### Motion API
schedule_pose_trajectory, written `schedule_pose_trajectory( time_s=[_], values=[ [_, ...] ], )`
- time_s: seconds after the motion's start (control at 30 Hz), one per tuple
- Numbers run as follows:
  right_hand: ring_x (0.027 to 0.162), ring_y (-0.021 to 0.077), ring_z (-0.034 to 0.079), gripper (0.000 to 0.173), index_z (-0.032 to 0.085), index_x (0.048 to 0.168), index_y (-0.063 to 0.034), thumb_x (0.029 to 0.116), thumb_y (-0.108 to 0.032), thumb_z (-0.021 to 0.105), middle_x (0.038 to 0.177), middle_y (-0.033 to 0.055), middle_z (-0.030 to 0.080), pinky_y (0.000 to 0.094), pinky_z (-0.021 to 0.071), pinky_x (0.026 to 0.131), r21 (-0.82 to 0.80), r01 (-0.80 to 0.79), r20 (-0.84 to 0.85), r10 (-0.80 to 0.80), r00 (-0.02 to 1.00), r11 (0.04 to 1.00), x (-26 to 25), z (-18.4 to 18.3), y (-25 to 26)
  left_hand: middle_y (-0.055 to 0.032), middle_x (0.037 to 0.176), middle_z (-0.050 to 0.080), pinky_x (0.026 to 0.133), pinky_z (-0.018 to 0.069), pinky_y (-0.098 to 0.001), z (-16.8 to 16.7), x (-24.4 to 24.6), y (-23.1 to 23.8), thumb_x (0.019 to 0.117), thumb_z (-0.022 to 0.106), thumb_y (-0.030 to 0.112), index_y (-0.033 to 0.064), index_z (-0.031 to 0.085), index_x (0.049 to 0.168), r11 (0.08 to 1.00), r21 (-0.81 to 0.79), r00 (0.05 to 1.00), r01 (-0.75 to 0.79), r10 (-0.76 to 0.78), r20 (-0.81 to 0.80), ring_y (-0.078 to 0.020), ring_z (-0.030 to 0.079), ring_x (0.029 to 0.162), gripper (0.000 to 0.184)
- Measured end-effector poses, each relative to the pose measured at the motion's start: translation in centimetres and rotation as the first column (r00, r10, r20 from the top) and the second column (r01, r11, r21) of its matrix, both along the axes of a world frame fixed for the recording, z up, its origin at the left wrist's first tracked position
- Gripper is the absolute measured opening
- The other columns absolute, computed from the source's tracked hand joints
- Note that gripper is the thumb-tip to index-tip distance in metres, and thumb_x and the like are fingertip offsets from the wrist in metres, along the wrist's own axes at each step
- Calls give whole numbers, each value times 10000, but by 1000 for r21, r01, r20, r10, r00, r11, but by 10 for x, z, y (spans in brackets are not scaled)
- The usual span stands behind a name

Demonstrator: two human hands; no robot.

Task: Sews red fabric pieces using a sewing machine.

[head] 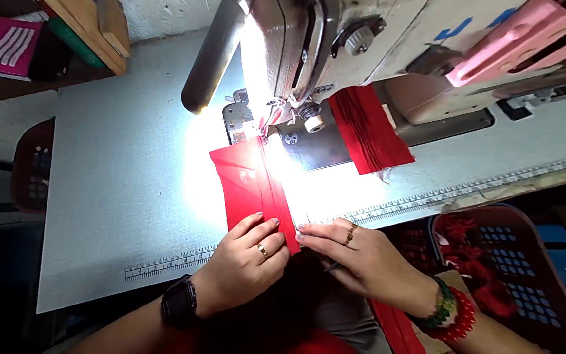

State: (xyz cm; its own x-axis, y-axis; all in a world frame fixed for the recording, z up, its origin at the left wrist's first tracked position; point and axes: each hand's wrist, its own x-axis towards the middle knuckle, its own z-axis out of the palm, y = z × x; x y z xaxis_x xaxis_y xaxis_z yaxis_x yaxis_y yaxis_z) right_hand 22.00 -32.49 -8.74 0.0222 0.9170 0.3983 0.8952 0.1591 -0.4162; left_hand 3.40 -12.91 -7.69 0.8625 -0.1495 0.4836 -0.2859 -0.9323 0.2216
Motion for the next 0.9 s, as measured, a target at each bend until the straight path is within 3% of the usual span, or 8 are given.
schedule_pose_trajectory(
  time_s=[0.23, 0.37, 0.5, 0.67, 0.9],
  values=[
    [858, 215, 638, 371, 674, 1311, -290, 1015, -183, 476, 1275, 24, 704, 336, 467, 622, 7, 10, 87, -10, 996, 1000, -2, -4, -2, -67, 1070, 743, 1117, 454, -496, 0, -1, 1, 981, 604, 152, 106, 728, 949, 1000, 18, 1000, 2, -2, -4, -276, 657, 1194, 136],
    [842, 225, 645, 358, 685, 1293, -266, 1010, -179, 484, 1271, 39, 706, 340, 480, 610, -2, 17, 110, -17, 994, 1000, -3, -2, -2, -51, 1199, 731, 1152, 399, -506, 0, -1, 0, 1000, 585, 145, 112, 728, 954, 999, 32, 1000, 16, -15, -27, -245, 623, 1255, 154],
    [827, 227, 639, 350, 697, 1276, -262, 1011, -203, 477, 1274, 38, 705, 345, 477, 602, -43, 15, 124, -10, 992, 999, -4, 5, -2, -63, 1113, 739, 1131, 429, -472, 5, 1, -1, 1007, 550, 78, 75, 705, 940, 994, 72, 996, 83, -79, -51, -234, 657, 1183, 169],
    [823, 245, 654, 350, 690, 1275, -257, 1001, -191, 483, 1230, 39, 717, 353, 488, 574, -64, 25, 159, -15, 987, 998, 0, 11, 6, -57, 1112, 745, 1139, 429, -468, 11, 6, 5, 1034, 550, 118, 75, 719, 1116, 997, 53, 992, 61, -55, -112, -236, 658, 1193, 193],
    [907, 287, 712, 366, 706, 1288, -250, 983, -159, 525, 1199, 81, 730, 408, 550, 625, -93, 85, 189, -67, 980, 992, 17, 19, 39, -63, 1133, 748, 1137, 441, -459, 16, 30, 35, 1050, 521, 124, 65, 744, 1083, 999, 47, 989, 26, -19, -145, -226, 668, 1190, 233]
  ],
)
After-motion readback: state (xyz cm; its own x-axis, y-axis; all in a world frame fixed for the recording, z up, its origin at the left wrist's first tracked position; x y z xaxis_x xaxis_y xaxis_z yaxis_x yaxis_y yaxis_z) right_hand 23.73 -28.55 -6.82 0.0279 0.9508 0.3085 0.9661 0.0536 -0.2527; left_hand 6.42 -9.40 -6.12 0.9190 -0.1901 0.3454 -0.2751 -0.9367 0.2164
